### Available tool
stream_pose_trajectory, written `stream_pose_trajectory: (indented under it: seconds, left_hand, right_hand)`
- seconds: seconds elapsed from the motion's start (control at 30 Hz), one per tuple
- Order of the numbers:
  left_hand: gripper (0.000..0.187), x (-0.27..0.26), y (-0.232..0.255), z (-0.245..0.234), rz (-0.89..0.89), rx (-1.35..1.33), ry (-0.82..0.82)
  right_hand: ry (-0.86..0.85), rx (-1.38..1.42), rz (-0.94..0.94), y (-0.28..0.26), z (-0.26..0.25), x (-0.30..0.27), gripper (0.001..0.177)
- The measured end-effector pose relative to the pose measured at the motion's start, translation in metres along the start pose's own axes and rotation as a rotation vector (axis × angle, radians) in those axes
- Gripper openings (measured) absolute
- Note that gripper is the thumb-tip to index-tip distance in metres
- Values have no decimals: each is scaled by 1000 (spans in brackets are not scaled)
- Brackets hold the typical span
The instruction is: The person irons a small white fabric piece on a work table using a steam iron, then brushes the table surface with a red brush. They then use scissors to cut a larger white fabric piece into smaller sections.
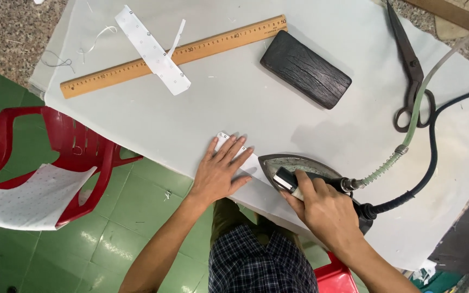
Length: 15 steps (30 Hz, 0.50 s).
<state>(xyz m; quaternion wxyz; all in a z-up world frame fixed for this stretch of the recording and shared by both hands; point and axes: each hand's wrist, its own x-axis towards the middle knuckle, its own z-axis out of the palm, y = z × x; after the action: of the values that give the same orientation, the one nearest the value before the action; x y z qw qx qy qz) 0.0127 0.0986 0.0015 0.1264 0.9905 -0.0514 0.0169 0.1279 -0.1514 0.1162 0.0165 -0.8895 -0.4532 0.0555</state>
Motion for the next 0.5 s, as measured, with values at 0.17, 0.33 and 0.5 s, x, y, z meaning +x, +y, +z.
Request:
stream_pose_trajectory:
  seconds: [0.17, 0.33, 0.5]
  left_hand:
    - [71, -3, -17, -7, -40, 63, -1]
    - [71, -4, -26, -5, -30, 52, -3]
    - [72, -1, -28, -7, 4, 67, 11]
  right_hand:
    - [291, 51, -131, -2, -22, -18, 46]
    - [278, -14, -188, 8, -8, -73, 52]
    - [141, -113, -197, 26, 8, -100, 63]
